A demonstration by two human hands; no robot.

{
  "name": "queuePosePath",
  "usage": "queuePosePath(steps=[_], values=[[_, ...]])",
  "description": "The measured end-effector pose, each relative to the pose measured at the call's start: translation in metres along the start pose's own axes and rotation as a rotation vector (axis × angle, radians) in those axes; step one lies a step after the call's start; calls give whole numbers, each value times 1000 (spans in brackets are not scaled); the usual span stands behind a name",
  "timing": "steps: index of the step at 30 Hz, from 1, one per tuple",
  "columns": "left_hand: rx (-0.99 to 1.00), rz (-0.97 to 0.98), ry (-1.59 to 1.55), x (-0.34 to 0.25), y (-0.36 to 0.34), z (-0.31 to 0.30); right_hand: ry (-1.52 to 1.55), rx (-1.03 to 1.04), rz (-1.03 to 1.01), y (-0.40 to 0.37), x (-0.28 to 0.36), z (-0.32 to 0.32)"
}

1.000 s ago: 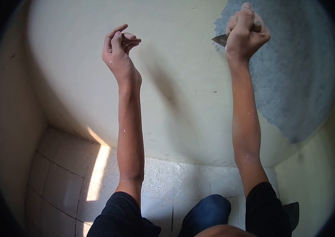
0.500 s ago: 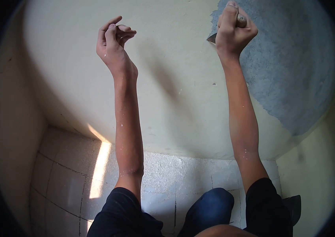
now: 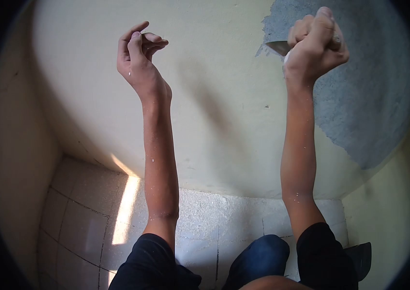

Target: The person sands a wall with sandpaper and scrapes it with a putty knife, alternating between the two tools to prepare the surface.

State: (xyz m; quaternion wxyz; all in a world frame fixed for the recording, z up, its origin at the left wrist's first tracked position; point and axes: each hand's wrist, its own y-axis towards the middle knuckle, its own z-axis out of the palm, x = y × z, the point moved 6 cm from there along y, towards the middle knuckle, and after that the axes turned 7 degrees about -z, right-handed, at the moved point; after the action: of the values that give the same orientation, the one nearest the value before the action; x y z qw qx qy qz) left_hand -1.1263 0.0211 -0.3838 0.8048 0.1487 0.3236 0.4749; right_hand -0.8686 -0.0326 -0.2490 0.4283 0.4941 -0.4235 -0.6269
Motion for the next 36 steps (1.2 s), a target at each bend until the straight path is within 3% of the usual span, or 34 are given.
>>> queuePosePath(steps=[3, 4, 7, 11, 12, 15, 20, 21, 22, 25, 26, 28, 29, 30, 34, 36], values=[[15, -31, 5, 8, -2, -1, -221, 58, 96, -38, -60, 1], [11, -46, -17, 10, -1, -2, -220, 88, -29, -45, -82, -2], [-11, -56, -62, 11, -1, -2, -174, 47, 190, -34, -42, 9], [17, 9, -15, -5, -2, 3, -96, -5, 51, -20, -17, 4], [32, 18, -4, -6, -6, 5, -236, 66, 57, -45, -45, 5], [4, -4, -45, -9, -3, 3, -143, 104, 249, -68, -47, 13], [-4, 28, -31, -18, -4, -1, -78, -15, 105, -31, -10, 7], [-5, 27, -24, -16, -2, -1, -117, -25, 89, -29, -13, 2], [2, 18, -30, -13, -2, 1, -265, 86, -14, -57, -57, -6], [-3, -16, -126, -7, 4, -6, -59, 65, 401, -84, -17, 1], [14, 5, -132, -7, 6, -8, -30, 93, 435, -102, -7, 2], [25, -7, -82, -11, 6, -8, 15, 354, 593, -157, 2, 8], [60, 10, -89, -11, 7, -9, 25, 446, 519, -178, 13, 17], [57, 19, -68, -13, 7, -9, 27, 583, 572, -206, 20, 24], [48, 7, 4, -12, -2, -10, 42, 1246, 963, -358, 64, -2], [65, -24, -6, -9, -2, -11, 66, 1460, 875, -442, 105, -40]])
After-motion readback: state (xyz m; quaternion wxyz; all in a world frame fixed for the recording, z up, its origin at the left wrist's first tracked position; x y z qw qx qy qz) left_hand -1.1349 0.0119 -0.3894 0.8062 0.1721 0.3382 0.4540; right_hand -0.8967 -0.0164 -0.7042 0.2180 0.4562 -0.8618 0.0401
